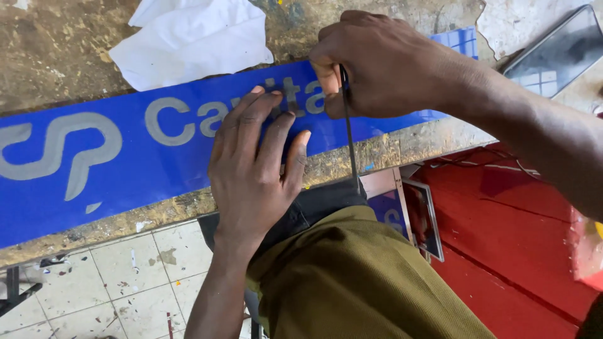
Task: Using a weeding tool to remove excess vinyl from a sign
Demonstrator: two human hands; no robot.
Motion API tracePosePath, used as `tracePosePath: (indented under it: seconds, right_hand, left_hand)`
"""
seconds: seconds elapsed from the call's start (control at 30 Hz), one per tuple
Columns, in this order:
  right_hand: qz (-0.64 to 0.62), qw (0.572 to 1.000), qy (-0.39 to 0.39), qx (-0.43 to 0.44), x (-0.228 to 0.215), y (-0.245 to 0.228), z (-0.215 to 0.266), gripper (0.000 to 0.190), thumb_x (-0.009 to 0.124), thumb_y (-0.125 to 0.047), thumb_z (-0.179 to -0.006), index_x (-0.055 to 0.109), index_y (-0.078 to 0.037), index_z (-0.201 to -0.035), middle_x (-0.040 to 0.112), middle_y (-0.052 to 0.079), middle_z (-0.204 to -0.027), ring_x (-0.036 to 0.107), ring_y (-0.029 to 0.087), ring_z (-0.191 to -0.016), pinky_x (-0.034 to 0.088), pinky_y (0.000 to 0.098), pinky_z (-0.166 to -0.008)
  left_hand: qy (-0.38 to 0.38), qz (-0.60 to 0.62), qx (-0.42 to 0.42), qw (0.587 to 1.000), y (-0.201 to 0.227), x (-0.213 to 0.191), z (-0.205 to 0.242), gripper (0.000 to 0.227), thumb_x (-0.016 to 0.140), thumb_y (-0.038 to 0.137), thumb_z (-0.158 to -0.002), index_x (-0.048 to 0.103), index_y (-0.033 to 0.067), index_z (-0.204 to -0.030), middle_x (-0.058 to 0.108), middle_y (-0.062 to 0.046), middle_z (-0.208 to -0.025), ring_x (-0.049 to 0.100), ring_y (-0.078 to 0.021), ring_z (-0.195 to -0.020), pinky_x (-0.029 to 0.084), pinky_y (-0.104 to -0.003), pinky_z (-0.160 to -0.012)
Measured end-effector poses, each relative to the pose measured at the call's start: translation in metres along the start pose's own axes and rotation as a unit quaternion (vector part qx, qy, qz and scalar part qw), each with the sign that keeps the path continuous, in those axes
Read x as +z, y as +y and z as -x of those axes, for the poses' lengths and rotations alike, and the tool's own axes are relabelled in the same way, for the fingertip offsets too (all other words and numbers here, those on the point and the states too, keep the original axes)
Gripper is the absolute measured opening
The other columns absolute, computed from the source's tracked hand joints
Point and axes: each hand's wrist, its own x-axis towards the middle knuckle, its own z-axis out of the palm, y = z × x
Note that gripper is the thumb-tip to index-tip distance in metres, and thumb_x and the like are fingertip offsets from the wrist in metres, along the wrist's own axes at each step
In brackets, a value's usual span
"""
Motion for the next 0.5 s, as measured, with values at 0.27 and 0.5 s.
tracePosePath:
  seconds: [0.27,0.5]
  right_hand:
    - [0.021,0.997,0.044,-0.058,0.01,0.015,0.0,0.023,0.093,-0.027,-0.093,0.073,-0.015,-0.093,0.074,0.003,-0.094,0.064,0.03,-0.083,0.047,0.0491,-0.071]
    - [-0.019,0.995,0.019,-0.099,-0.004,0.016,0.001,0.014,0.086,-0.015,-0.097,0.075,-0.011,-0.09,0.075,0.006,-0.088,0.067,0.026,-0.07,0.047,0.0436,-0.064]
  left_hand:
    - [0.005,0.003,-0.004,1.0,-0.002,0.003,0.006,0.023,0.066,0.019,-0.121,0.077,-0.0014,-0.122,0.067,-0.019,-0.14,0.065,-0.0422,-0.14,0.06,-0.056,-0.117]
    - [-0.001,0.009,-0.008,1.0,-0.003,0.005,0.008,0.023,0.064,0.02,-0.122,0.075,-0.0004,-0.125,0.064,-0.018,-0.142,0.062,-0.0423,-0.142,0.062,-0.059,-0.123]
